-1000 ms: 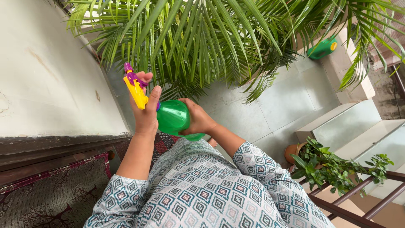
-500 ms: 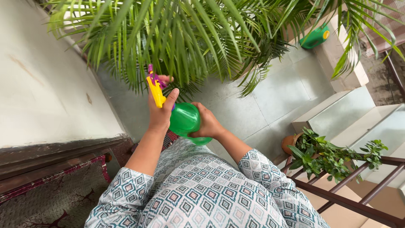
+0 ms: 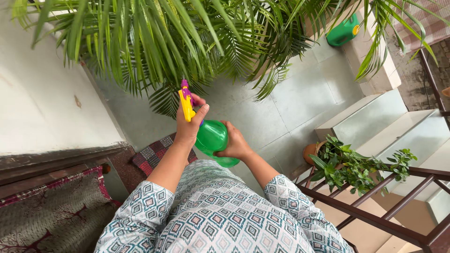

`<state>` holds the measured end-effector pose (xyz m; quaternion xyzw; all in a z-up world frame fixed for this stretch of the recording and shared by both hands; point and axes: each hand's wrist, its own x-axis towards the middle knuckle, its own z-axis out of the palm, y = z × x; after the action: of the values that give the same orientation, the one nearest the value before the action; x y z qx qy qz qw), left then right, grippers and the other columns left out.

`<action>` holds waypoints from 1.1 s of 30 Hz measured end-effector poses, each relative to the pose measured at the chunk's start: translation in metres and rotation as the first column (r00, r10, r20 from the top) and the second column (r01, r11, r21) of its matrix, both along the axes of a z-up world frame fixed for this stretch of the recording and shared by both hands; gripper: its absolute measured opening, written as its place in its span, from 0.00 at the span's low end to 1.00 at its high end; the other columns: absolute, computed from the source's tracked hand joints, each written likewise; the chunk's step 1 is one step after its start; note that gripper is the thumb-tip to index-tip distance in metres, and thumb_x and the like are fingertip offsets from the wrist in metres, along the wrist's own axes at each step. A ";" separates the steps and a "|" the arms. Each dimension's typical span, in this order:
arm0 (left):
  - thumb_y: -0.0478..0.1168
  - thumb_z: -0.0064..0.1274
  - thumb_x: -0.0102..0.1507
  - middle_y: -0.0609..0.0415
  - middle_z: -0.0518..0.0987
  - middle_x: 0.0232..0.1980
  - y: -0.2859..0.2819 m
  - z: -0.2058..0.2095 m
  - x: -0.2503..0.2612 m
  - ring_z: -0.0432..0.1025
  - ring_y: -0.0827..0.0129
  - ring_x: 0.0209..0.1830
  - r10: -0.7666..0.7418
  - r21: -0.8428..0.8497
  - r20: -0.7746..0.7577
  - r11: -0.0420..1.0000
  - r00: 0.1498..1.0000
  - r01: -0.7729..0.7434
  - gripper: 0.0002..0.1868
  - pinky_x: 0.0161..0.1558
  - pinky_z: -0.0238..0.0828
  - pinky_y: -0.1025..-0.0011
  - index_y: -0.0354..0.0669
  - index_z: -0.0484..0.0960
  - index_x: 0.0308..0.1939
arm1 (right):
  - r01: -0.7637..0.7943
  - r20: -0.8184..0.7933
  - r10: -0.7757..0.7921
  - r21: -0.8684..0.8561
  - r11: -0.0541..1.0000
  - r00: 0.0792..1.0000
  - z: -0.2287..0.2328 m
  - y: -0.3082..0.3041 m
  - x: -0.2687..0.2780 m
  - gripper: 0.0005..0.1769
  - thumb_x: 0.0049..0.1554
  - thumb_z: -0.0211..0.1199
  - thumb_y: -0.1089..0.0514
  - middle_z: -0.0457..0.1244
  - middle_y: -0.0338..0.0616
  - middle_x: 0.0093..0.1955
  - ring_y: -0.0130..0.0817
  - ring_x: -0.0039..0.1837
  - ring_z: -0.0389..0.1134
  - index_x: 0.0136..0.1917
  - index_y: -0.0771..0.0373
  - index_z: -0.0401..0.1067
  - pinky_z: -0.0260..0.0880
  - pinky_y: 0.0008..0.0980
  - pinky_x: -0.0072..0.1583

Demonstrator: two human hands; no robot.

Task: The person waters potted plants on a balcony by hand using a spray bottle.

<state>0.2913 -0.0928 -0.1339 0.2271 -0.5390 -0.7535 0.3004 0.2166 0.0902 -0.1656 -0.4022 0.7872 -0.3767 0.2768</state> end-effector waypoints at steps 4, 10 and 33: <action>0.36 0.64 0.62 0.59 0.72 0.32 0.021 -0.021 -0.003 0.67 0.76 0.30 -0.004 0.208 0.145 0.978 0.989 -0.027 0.12 0.34 0.64 0.75 0.44 0.72 0.37 | 0.002 0.032 -0.002 0.015 1.000 0.999 -0.008 0.016 0.002 0.57 0.28 0.80 0.52 0.66 0.55 0.60 0.52 0.63 0.69 0.68 0.65 0.59 0.69 0.43 0.65; 0.33 0.58 0.57 0.64 0.75 0.49 0.044 -0.013 0.003 0.68 0.82 0.52 0.091 -0.018 0.019 0.996 0.996 -0.091 0.19 0.55 0.63 0.81 0.45 0.72 0.50 | -0.042 0.033 0.042 -0.005 0.999 0.999 -0.020 0.042 -0.001 0.58 0.29 0.80 0.52 0.66 0.56 0.60 0.53 0.64 0.69 0.69 0.66 0.58 0.69 0.43 0.65; 0.36 0.60 0.61 0.60 0.79 0.46 0.110 -0.124 0.062 0.74 0.75 0.48 0.338 0.349 0.116 0.867 0.934 -0.357 0.14 0.55 0.70 0.73 0.47 0.75 0.49 | -0.272 0.040 0.270 0.209 0.939 0.962 -0.076 0.082 0.001 0.60 0.27 0.80 0.51 0.65 0.57 0.61 0.56 0.62 0.68 0.70 0.60 0.58 0.70 0.44 0.63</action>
<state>0.3533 0.0173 -0.2578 0.3910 -0.3476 -0.7678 0.3698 0.2175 0.1725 -0.2412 -0.4725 0.7587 -0.2508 0.3719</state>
